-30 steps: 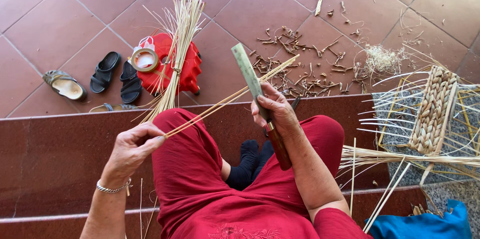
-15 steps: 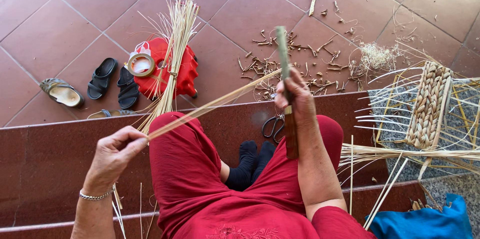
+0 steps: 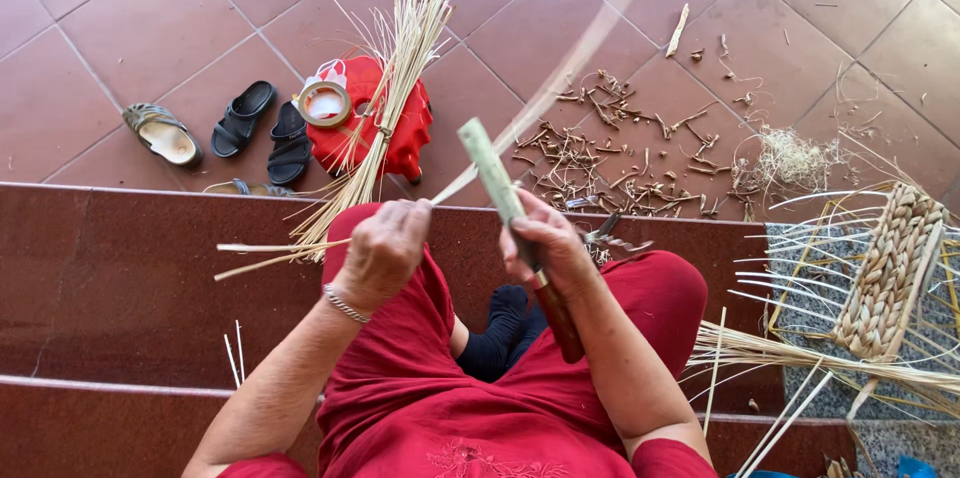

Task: The person sits on a tiled floor and uses a large knife to shave thin strips from bamboo sticks. They hold each stick with one hand and draw the knife along its length to remove the outer layer, producing long shavings that fall onto the floor.

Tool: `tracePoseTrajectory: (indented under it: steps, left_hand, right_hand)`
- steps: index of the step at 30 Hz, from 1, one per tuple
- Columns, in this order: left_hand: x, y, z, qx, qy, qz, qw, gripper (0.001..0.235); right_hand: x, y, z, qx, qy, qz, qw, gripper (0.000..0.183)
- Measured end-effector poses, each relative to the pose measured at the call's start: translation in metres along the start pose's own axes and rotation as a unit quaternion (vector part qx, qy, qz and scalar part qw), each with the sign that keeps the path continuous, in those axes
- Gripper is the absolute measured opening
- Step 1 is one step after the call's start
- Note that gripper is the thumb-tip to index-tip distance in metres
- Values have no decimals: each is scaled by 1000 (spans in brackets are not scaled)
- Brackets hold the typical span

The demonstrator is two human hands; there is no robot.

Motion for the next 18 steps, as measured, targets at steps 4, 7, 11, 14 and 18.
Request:
tracePoseTrajectory:
  steps: [4,7,11,14,18]
  left_hand:
    - [-20,-10,5,19,20,-42,999,30]
    - [-21,-15,10,38,41,-45,997,32]
    - [-10,-21,8,34,166,57,984,33]
    - [4,-15,-11,94,337,192,917,24]
    - [16,-3,-33,146,415,276,855,21]
  right_hand:
    - [-17,-8,-10,-23,5,-36,999,53]
    - [-24,-11,-7,-67,10,-36,997,50]
    - [-25,-13,0,-80,2,-32,996,50]
    - [-29,-11,1,-71,25,-38,996,50]
    - [-32,-12,-3,-55,43,-43,997,50]
Point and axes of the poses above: each hand's wrist, its own y-axis away from the middle knuckle, its own z-axis out of the back of the hand, x = y × z, the point moved 5 cm from there along -y, towards the middle knuckle, and after that the axes turned 9 degrees about x, right-handed, at the moved point
